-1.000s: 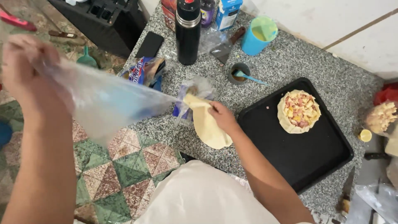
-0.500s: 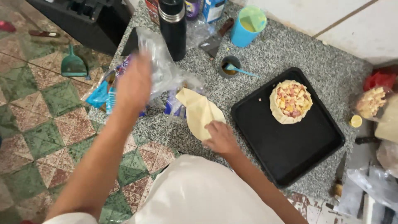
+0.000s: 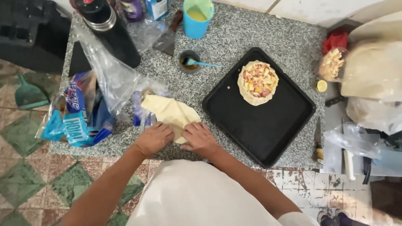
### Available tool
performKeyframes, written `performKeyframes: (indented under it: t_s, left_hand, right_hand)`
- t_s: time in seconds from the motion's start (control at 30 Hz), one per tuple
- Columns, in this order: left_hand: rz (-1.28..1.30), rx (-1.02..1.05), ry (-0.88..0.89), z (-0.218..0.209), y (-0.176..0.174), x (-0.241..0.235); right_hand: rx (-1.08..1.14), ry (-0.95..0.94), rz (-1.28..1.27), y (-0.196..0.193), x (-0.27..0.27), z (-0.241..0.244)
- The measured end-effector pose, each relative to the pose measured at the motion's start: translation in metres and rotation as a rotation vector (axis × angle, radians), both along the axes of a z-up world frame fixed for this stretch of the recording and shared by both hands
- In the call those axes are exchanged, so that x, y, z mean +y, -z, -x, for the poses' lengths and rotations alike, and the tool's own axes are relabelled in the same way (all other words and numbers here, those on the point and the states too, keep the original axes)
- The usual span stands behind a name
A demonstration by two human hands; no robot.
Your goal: Preparing and assembling tarts on a baking sheet before placing them in an oven
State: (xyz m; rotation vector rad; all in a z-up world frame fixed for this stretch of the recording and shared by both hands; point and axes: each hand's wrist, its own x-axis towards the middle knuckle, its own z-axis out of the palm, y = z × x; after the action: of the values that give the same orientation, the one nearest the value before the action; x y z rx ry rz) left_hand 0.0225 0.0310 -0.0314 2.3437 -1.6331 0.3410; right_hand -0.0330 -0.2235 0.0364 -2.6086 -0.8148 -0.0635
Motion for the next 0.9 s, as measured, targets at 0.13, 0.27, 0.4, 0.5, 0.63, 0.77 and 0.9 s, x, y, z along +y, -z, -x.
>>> performKeyframes:
  t_s: [0.13, 0.27, 0.4, 0.5, 0.63, 0.77, 0.9]
  left_hand:
    - [-0.062, 0.008, 0.011, -0.007, 0.001, -0.002]
    - [-0.076, 0.044, 0.029, -0.009, -0.04, -0.002]
    - [-0.081, -0.046, 0.059, -0.007, -0.003, 0.001]
    - [-0.087, -0.039, 0.063, -0.009, -0.002, -0.006]
    - [0.006, -0.022, 0.045, -0.027, -0.027, -0.017]
    - [0.111, 0.169, -0.123, -0.044, -0.02, -0.03]
    - [0.187, 0.6, -0.281, -0.078, -0.147, -0.04]
  right_hand:
    - [-0.076, 0.035, 0.049, 0.014, 0.007, 0.002]
    - [-0.251, 0.088, 0.025, 0.023, 0.011, 0.002]
    - [-0.053, 0.104, -0.014, 0.017, 0.005, 0.002]
    - [0.056, 0.082, 0.005, 0.003, 0.002, 0.004]
    - [0.082, 0.092, 0.033, 0.021, -0.001, 0.001]
    - [0.167, 0.306, -0.2, 0.003, -0.004, -0.011]
    - [0.49, 0.431, -0.385, -0.09, -0.01, -0.053]
